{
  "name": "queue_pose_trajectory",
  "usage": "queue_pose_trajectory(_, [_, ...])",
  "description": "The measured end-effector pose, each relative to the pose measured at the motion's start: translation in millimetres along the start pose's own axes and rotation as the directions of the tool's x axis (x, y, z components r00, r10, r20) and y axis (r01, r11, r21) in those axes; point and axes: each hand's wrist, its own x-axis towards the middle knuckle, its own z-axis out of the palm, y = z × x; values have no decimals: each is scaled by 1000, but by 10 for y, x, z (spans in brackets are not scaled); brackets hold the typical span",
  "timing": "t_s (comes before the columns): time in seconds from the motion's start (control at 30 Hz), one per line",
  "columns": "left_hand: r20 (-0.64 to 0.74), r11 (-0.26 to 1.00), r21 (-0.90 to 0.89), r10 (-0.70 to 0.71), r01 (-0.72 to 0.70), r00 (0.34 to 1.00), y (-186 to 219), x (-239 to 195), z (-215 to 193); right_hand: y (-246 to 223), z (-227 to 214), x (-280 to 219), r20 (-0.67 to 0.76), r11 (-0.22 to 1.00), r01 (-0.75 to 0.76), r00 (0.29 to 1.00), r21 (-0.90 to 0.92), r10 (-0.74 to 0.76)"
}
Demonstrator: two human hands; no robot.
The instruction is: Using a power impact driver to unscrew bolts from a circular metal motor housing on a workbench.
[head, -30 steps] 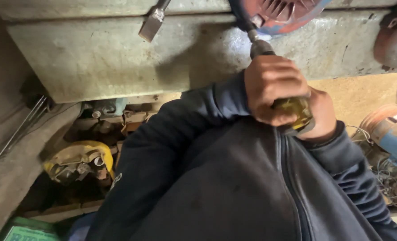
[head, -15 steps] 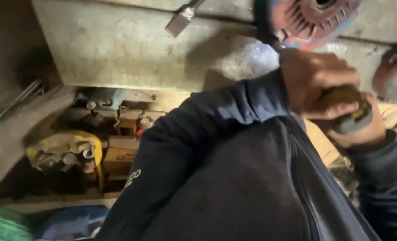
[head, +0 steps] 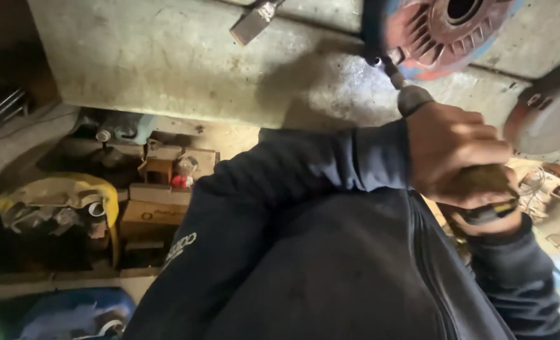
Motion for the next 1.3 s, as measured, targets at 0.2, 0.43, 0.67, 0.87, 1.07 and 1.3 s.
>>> queue_pose_trajectory(0.2, [57, 996, -40, 84, -81, 995, -105, 17, -141, -552, 463, 103, -33, 998, -33, 999, 60, 35])
queue_pose_trajectory(0.43, [1, 996, -72, 51, -51, 999, 70, -76, -199, -1427, 775, 487, -83, 992, -89, 992, 93, 97])
queue_pose_trajectory(0.67, [73, 993, -73, 99, -93, 992, 41, -168, -271, -1992, 785, 1152, -158, 985, -110, 979, 133, 131])
queue_pose_trajectory(0.87, [66, 989, -124, 94, -85, 993, -48, -213, -313, -2337, 712, 1431, -153, 938, -175, 962, 299, 228])
queue_pose_trajectory(1.07, [93, 993, -106, 60, -50, 994, -74, -197, -324, -2332, 676, 1487, -137, 939, -188, 962, 287, 234])
queue_pose_trajectory(1.3, [118, 995, -91, 48, -37, 992, -40, -144, -314, -2163, 738, 1338, -143, 945, -208, 958, 253, 250])
